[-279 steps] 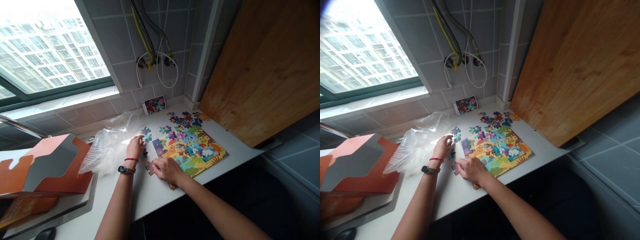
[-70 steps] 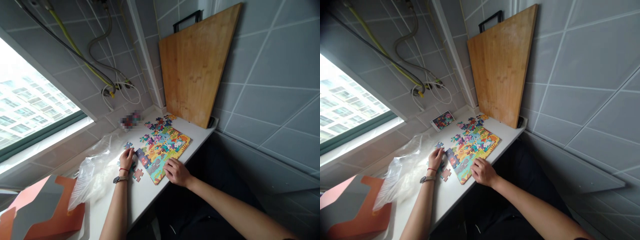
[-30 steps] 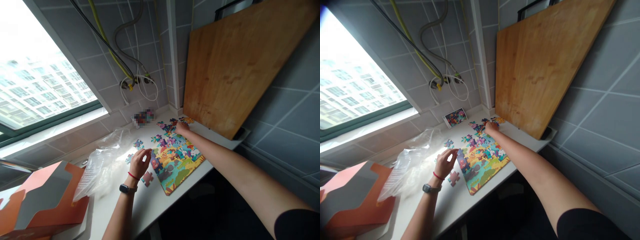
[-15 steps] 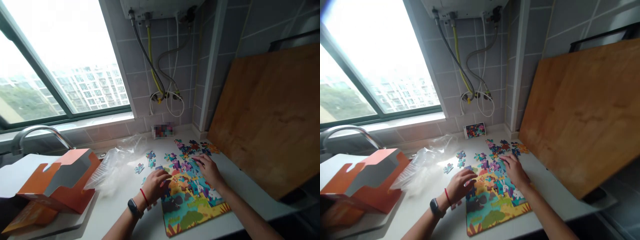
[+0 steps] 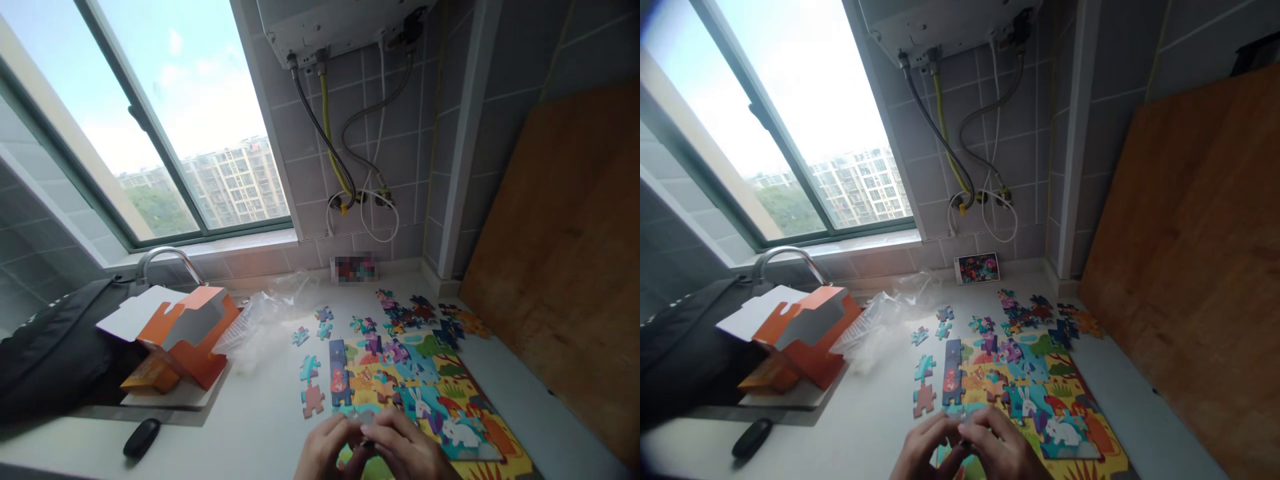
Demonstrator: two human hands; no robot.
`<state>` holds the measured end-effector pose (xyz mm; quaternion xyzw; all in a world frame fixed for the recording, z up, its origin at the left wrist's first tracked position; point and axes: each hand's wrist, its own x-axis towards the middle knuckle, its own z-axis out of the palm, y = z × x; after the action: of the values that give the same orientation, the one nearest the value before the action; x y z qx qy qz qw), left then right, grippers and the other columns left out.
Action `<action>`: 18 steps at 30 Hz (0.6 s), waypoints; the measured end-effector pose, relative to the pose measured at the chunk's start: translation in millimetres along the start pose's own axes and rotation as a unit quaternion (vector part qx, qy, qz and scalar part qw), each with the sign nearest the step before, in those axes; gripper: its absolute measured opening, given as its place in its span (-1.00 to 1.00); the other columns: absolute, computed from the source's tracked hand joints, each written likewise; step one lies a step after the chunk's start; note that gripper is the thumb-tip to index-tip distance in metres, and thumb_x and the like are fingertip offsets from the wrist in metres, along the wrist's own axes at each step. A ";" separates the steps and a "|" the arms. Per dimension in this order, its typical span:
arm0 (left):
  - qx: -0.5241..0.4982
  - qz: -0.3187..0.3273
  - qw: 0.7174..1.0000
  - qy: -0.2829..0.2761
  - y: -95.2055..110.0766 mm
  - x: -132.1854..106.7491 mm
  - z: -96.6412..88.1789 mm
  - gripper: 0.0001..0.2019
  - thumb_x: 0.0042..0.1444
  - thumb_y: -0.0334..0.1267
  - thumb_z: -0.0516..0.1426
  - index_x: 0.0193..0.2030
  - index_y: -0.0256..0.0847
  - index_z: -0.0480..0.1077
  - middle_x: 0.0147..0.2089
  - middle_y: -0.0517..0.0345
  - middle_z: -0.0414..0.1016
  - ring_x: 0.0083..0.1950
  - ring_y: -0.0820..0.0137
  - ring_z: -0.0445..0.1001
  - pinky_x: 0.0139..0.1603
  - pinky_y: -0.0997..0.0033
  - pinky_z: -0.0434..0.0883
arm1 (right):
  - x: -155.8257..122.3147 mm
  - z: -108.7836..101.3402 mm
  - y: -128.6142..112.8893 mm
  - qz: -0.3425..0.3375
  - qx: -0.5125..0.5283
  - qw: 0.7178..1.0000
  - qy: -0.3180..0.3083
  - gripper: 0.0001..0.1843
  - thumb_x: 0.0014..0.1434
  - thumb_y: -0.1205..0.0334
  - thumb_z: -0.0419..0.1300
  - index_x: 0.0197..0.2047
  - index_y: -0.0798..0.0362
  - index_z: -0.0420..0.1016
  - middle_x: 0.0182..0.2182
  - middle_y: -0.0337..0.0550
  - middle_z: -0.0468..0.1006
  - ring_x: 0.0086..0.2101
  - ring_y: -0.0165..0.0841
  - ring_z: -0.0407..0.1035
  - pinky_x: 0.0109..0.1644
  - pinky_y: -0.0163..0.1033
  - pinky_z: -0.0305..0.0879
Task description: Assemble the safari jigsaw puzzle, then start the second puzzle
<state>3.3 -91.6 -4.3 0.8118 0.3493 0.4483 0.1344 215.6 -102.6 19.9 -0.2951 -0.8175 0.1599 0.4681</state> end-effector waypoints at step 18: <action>-0.074 -0.281 0.956 -0.040 0.9 -21.7 -40.7 -0.71 0.23 -0.06 0.26 -0.01 -0.15 0.64 -0.34 0.12 0.69 -0.39 0.37 0.57 -0.26 0.40 0.53 | -18.9 54.5 -12.8 0.100 -0.081 0.992 -0.018 -0.68 0.25 0.39 0.33 0.07 -0.01 0.63 0.00 0.00 0.66 0.10 -0.09 0.45 0.17 0.08 0.51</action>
<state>-37.4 -111.0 5.4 0.6855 0.5235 0.3845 0.3289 171.8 -123.7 -13.8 -0.4094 -0.8021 0.1446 0.4100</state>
